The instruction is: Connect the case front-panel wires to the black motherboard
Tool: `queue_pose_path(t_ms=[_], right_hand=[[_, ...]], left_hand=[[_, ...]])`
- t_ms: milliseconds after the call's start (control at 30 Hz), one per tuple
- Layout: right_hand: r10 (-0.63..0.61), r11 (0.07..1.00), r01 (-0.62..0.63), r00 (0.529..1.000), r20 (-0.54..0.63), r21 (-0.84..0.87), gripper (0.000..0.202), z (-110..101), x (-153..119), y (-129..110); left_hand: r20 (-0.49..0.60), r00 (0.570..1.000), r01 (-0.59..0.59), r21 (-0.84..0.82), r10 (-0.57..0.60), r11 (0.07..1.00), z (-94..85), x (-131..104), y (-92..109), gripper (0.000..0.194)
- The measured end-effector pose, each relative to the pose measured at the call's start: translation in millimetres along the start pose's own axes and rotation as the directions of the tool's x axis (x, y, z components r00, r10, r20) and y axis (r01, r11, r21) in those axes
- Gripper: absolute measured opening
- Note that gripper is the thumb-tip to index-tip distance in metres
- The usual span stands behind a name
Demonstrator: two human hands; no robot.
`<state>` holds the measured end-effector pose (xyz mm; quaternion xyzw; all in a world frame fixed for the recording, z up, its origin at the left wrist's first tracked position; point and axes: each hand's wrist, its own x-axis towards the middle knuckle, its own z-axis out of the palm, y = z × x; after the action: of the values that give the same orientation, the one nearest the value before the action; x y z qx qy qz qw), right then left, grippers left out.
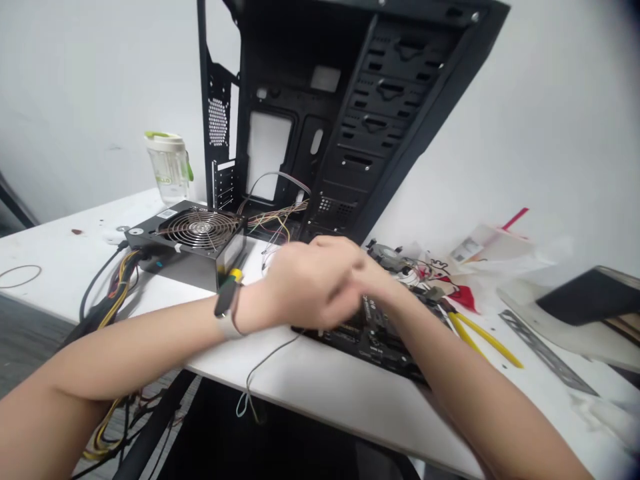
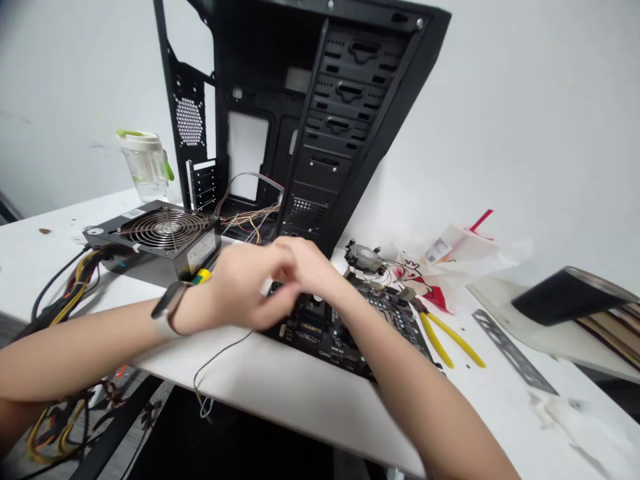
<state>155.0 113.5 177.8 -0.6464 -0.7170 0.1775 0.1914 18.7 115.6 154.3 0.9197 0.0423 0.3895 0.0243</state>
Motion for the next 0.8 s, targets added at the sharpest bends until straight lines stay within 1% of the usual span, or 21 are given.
queue_pose_path(t_ms=[33, 67, 100, 133, 167, 200, 267, 333, 367, 433, 500, 533, 600, 667, 700, 800], right_hand=[[-0.007, 0.999, 0.007, 1.000, -0.020, 0.034, 0.014, -7.4, -4.5, 2.9], [-0.009, 0.998, 0.011, 0.999, -0.034, 0.069, 0.013, -14.2, -8.7, 5.8], [-0.006, 0.995, 0.010, 0.999, -0.042, 0.104, 0.015, -20.6, -12.6, 8.6], [0.001, 0.990, 0.005, 0.999, -0.045, 0.138, 0.018, -26.5, -16.0, 11.2], [0.003, 0.985, 0.005, 0.999, -0.047, 0.173, 0.020, -32.3, -19.1, 13.3], [-0.008, 0.978, 0.017, 0.999, -0.047, 0.207, 0.022, -37.9, -22.2, 14.9], [-0.065, 0.965, 0.070, 0.997, -0.029, 0.253, 0.024, -49.1, -29.0, 15.8], [-0.130, 0.962, 0.120, 0.991, 0.026, 0.244, 0.025, -59.4, -36.7, 13.4], [-0.146, 0.969, 0.131, 0.987, 0.060, 0.210, 0.024, -63.9, -40.6, 11.1], [-0.130, 0.988, 0.120, 0.985, 0.112, 0.093, 0.019, -70.8, -47.3, 5.4], [-0.089, 0.995, 0.094, 0.987, 0.133, -0.035, 0.017, -74.4, -51.6, -0.7], [-0.069, 0.993, 0.083, 0.987, 0.143, -0.088, 0.018, -75.1, -52.8, -3.5], [-0.046, 0.984, 0.072, 0.986, 0.162, -0.160, 0.020, -75.1, -53.9, -8.2], [-0.041, 0.977, 0.076, 0.984, 0.176, -0.197, 0.020, -74.3, -54.3, -11.6], [-0.044, 0.975, 0.081, 0.983, 0.176, -0.208, 0.020, -73.9, -54.5, -12.8], [-0.052, 0.965, 0.097, 0.981, 0.184, -0.242, 0.020, -73.6, -55.5, -15.0]], left_hand=[[-0.075, 0.996, 0.051, 0.004, -0.051, 0.999, -2.6, 1.1, -11.1, 0.018], [-0.210, 0.966, 0.148, -0.036, -0.152, 0.988, -4.3, 2.2, -21.4, 0.019], [-0.278, 0.932, 0.217, -0.092, -0.234, 0.972, -4.8, 3.1, -30.5, 0.019], [-0.306, 0.907, 0.259, -0.135, -0.289, 0.956, -4.0, 3.7, -38.3, 0.020], [-0.308, 0.894, 0.293, -0.151, -0.327, 0.944, -2.2, 3.9, -44.9, 0.023], [-0.284, 0.899, 0.307, -0.135, -0.334, 0.942, 0.3, 3.8, -50.1, 0.029], [-0.236, 0.926, 0.290, -0.060, -0.296, 0.955, 5.4, 2.6, -56.7, 0.037], [-0.218, 0.951, 0.225, -0.003, -0.220, 0.974, 7.8, 0.9, -58.9, 0.036], [-0.221, 0.958, 0.188, 0.009, -0.182, 0.982, 7.6, 0.3, -58.5, 0.034], [-0.243, 0.963, 0.121, 0.021, -0.112, 0.992, 5.4, -0.7, -55.5, 0.031], [-0.252, 0.966, 0.064, 0.038, -0.053, 0.997, 3.4, -1.4, -51.4, 0.031], [-0.240, 0.970, 0.040, 0.048, -0.027, 0.998, 3.3, -1.8, -49.6, 0.027], [-0.179, 0.984, -0.001, 0.060, 0.012, 0.998, 5.4, -3.0, -47.4, 0.021], [-0.113, 0.993, -0.014, 0.049, 0.019, 0.999, 9.6, -4.6, -47.4, 0.022], [-0.098, 0.995, -0.006, 0.035, 0.010, 0.999, 11.7, -5.3, -47.9, 0.021], [-0.090, 0.995, 0.049, -0.022, -0.050, 0.999, 15.0, -6.7, -49.0, 0.017]])
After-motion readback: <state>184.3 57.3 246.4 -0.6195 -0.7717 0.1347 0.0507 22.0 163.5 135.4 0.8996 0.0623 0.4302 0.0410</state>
